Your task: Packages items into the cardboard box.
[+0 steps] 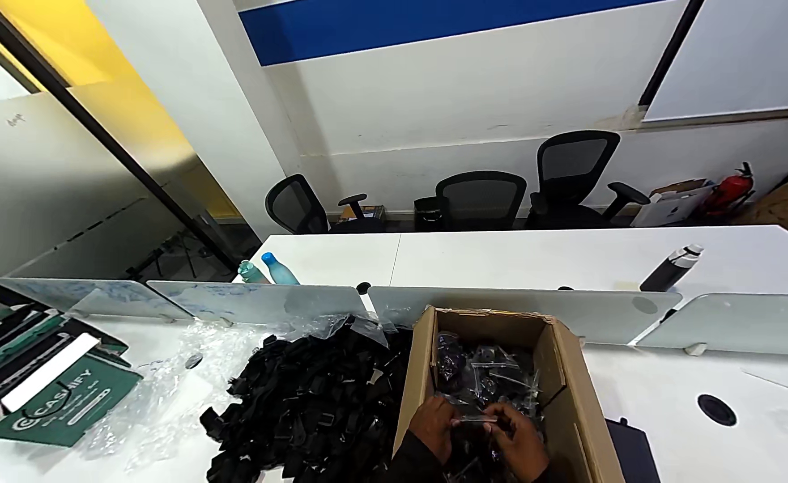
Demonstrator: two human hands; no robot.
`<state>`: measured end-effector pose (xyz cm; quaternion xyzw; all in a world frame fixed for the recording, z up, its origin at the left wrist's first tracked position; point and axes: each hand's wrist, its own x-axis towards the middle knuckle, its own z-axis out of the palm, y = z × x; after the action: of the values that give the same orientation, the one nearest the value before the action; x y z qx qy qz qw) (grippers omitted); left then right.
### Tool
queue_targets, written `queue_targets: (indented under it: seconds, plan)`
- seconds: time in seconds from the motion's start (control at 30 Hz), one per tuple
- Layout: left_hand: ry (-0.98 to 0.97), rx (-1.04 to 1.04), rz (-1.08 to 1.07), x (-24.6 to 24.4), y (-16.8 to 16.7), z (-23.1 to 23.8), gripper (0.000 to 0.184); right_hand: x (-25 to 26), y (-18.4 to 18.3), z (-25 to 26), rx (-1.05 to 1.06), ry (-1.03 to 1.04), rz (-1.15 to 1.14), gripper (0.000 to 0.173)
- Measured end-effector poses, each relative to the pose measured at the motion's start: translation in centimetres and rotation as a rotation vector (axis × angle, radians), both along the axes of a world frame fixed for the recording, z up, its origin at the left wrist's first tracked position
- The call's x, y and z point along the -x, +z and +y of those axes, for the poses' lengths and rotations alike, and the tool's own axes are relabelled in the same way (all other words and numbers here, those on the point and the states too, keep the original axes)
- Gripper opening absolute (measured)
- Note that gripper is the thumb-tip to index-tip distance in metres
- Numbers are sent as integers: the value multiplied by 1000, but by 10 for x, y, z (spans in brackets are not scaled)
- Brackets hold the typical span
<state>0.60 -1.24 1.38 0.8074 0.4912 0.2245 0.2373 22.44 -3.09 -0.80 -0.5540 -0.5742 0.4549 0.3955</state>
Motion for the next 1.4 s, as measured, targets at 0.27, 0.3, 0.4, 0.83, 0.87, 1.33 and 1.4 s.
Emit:
queue_targets:
  seconds: [0.27,0.3,0.4,0.83,0.87,1.33,1.4]
  plan:
    - [-97,120,-23,1,8,-4,35,-2,7,-4,7,25,77,21]
    - [-105,116,-46,-1,6,-6,37,0,5,-5,-9,58,62,20]
    - [-93,84,-105,-7,-1,-11,28,7,3,-7,-44,118,15,18]
    - [-41,28,-212,-4,-7,-13,15,8,-8,-4,-120,100,180,7]
    - [-49,41,-209,-4,-7,-13,16,8,-8,-4,-127,107,166,8]
    - [-117,111,-186,-3,0,-14,22,10,-11,-7,-125,136,121,12]
    - [-112,75,-197,-3,-2,-14,20,11,-10,-7,-117,150,116,13]
